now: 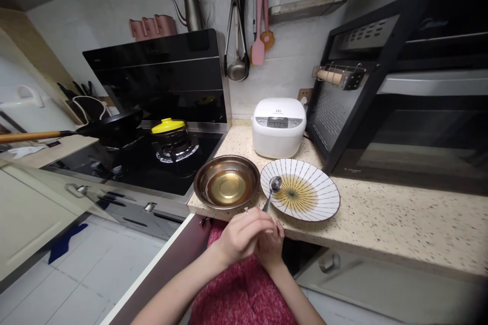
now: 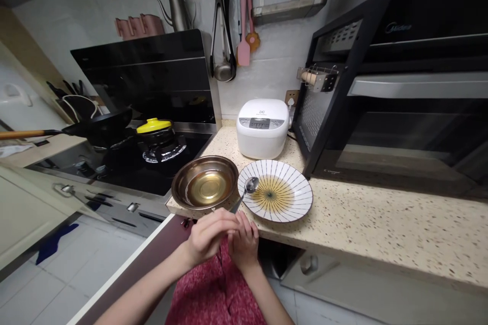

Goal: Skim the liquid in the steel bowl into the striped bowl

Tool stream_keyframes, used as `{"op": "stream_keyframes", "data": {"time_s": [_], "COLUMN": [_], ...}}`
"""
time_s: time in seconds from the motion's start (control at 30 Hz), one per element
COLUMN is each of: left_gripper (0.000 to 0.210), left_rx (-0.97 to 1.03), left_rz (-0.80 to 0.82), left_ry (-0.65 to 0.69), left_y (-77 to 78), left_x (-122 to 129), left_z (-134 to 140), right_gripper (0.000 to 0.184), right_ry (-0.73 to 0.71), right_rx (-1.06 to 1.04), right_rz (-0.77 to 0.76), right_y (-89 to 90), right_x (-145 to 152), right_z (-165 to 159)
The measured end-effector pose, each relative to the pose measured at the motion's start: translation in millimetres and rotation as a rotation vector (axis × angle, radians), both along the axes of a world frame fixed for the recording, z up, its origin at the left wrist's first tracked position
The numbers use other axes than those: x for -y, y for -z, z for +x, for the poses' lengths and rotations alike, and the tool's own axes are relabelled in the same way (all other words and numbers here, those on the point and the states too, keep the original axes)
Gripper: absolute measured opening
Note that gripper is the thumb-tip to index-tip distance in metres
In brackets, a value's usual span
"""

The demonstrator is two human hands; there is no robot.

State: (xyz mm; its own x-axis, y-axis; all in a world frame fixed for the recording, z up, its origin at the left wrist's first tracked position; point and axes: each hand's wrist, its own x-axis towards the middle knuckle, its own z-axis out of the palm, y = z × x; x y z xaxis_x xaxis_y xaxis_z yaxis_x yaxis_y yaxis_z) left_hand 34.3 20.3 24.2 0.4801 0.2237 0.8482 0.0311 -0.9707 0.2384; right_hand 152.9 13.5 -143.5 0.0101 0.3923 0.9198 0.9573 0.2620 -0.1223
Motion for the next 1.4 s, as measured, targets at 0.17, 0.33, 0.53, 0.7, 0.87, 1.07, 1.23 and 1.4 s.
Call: {"op": "stream_keyframes", "data": {"time_s": [0.17,0.33,0.53,0.7,0.87,1.07,1.23,1.4], "left_gripper": [0.020,0.020,0.021,0.021,0.020,0.019,0.020,0.021], "left_rx": [0.107,0.214,0.310,0.307,0.335,0.333,0.299,0.267], "left_rz": [-0.163,-0.239,-0.224,-0.264,-0.332,-0.385,-0.420,-0.466], "left_ry": [-0.026,-0.092,-0.170,-0.230,-0.262,-0.221,-0.192,-0.157], "left_y": [-18.9,-23.9,-7.8,5.0,9.0,15.7,18.4,22.9], "left_x": [-9.6,-22.4,-34.8,-37.0,-29.8,-22.6,-22.1,-21.8], "left_z": [-19.7,-47.0,-76.8,-90.8,-96.7,-100.1,-97.5,-95.3], "right_gripper": [0.034,0.039,0.040,0.042,0.044,0.043,0.039,0.035], "right_ry": [0.000,-0.018,-0.027,-0.021,-0.001,0.027,0.044,0.035], "right_rx": [-0.035,-0.024,-0.031,-0.040,-0.030,-0.023,-0.025,-0.028], "right_rz": [-0.025,-0.046,-0.040,-0.031,-0.028,-0.030,-0.022,-0.014], "right_y": [-15.7,-19.6,-17.9,-17.9,-17.4,-14.4,-16.4,-20.1], "right_x": [1.9,3.6,2.1,1.6,1.7,0.8,0.8,1.6], "right_z": [-0.4,-0.4,-0.2,-0.1,0.5,0.5,-0.7,-1.7]}}
